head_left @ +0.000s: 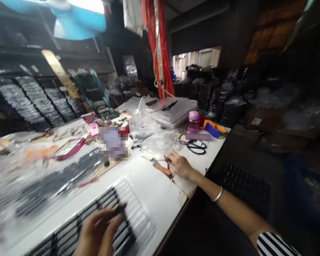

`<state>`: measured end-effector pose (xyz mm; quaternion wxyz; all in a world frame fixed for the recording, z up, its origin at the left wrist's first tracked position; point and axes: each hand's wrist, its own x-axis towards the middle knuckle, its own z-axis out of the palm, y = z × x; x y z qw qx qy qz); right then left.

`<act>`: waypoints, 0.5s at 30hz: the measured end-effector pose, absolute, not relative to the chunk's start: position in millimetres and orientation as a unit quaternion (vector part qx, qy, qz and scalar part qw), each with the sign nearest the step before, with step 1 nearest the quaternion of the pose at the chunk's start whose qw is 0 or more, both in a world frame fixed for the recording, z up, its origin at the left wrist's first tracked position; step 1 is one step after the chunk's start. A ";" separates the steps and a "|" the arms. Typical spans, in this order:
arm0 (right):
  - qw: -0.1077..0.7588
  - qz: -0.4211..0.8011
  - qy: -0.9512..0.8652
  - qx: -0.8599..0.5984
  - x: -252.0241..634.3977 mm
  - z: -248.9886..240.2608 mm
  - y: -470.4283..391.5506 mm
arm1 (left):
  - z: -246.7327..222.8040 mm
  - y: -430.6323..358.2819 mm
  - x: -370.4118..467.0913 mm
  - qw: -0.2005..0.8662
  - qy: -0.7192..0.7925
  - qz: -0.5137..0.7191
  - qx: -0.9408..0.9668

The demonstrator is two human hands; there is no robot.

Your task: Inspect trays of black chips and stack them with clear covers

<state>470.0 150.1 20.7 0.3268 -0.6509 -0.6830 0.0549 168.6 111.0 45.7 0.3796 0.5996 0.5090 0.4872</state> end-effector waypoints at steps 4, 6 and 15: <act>0.422 0.124 -0.644 -0.625 452.9 35.2 115.2 | 40.1 84.4 238.9 0.443 0.410 0.422 0.677; 0.449 0.171 -0.634 -0.606 447.1 45.3 98.8 | 25.5 83.7 257.1 0.397 0.387 0.385 0.738; 0.470 0.277 -0.694 -0.470 430.0 63.4 51.2 | 11.4 80.3 266.1 0.362 0.406 0.360 0.758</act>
